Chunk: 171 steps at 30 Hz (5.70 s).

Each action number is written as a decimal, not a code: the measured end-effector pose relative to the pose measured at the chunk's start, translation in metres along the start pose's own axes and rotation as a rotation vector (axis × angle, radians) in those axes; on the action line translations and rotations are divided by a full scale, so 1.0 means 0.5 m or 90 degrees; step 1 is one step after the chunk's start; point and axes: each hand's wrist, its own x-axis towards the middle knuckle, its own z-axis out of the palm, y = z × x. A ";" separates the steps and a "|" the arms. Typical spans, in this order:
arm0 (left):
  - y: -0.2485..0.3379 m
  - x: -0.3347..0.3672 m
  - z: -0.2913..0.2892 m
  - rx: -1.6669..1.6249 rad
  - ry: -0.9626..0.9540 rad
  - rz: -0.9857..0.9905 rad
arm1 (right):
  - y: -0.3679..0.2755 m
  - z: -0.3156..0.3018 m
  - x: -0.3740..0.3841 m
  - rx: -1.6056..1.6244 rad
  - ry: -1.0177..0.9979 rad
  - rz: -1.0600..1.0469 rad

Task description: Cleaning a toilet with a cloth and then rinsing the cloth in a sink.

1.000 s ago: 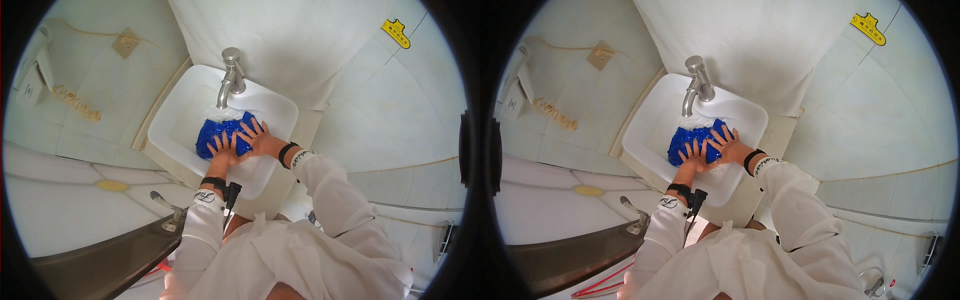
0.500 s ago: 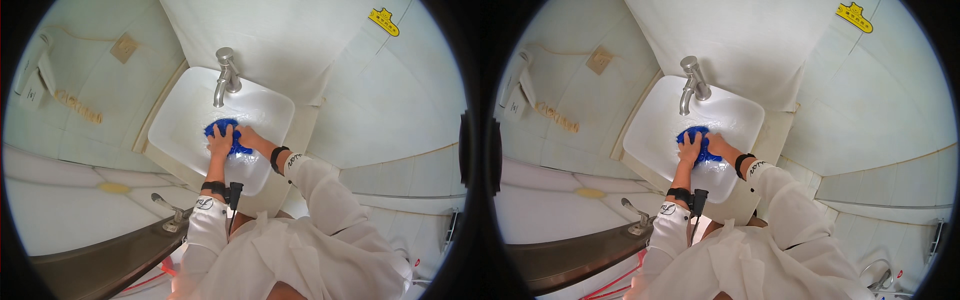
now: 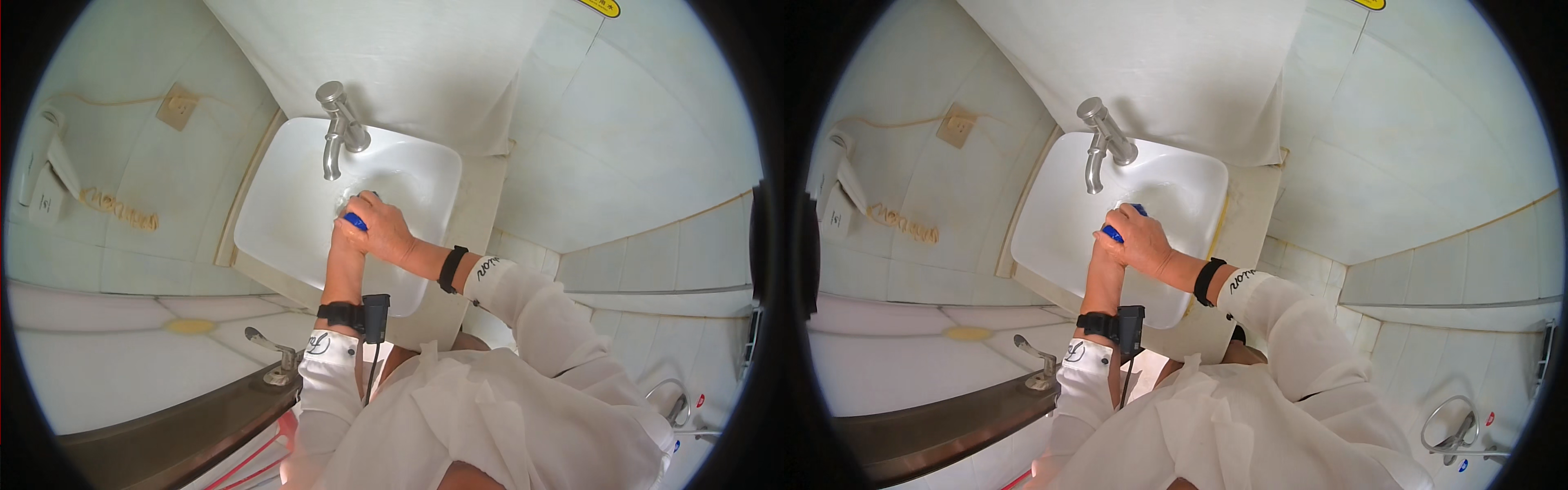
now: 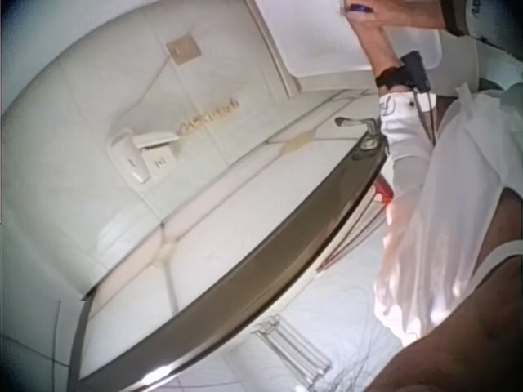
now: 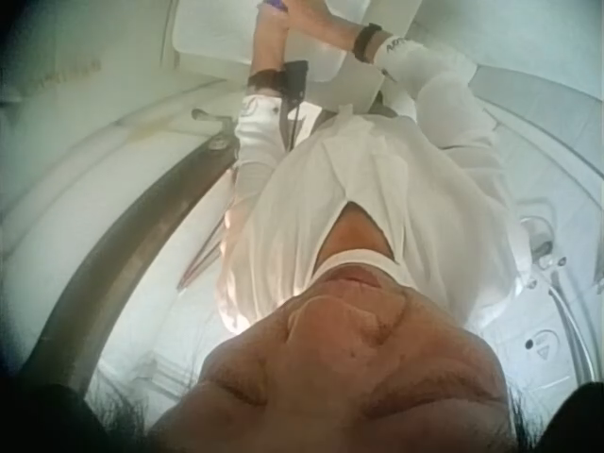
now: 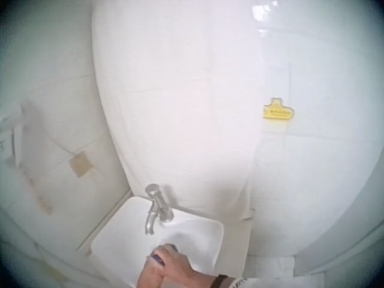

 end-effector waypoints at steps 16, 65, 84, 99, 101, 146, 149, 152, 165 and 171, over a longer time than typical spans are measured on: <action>-0.061 0.085 -0.019 0.146 0.099 -0.292 | 0.155 -0.031 0.045 -0.284 -0.189 0.127; -0.106 -0.015 -0.061 -0.353 -0.041 -0.307 | -0.042 -0.114 0.069 0.515 -0.389 0.453; -0.009 -0.055 0.012 -0.943 0.054 -0.293 | -0.027 -0.067 -0.057 -0.084 -0.273 -0.133; 0.004 -0.042 0.067 -0.155 0.199 -0.234 | 0.028 -0.015 -0.099 0.839 -0.204 0.689; 0.023 -0.040 0.079 0.093 0.220 -0.210 | 0.057 0.013 -0.101 0.793 -0.208 0.558; 0.025 0.048 0.036 -0.385 0.008 -0.219 | 0.098 0.016 -0.077 0.220 -0.267 0.350; 0.005 0.047 0.061 -0.291 0.088 -0.224 | 0.090 0.008 -0.081 -0.007 -0.272 0.311; -0.019 0.044 0.077 -0.160 0.155 -0.217 | 0.070 0.000 -0.086 -0.113 -0.333 0.328; -0.077 0.017 0.082 0.320 0.202 -0.309 | 0.059 -0.015 -0.106 -0.218 -0.490 0.152; -0.115 -0.004 0.064 0.307 0.207 -0.347 | 0.065 -0.007 -0.121 -0.229 -0.520 0.048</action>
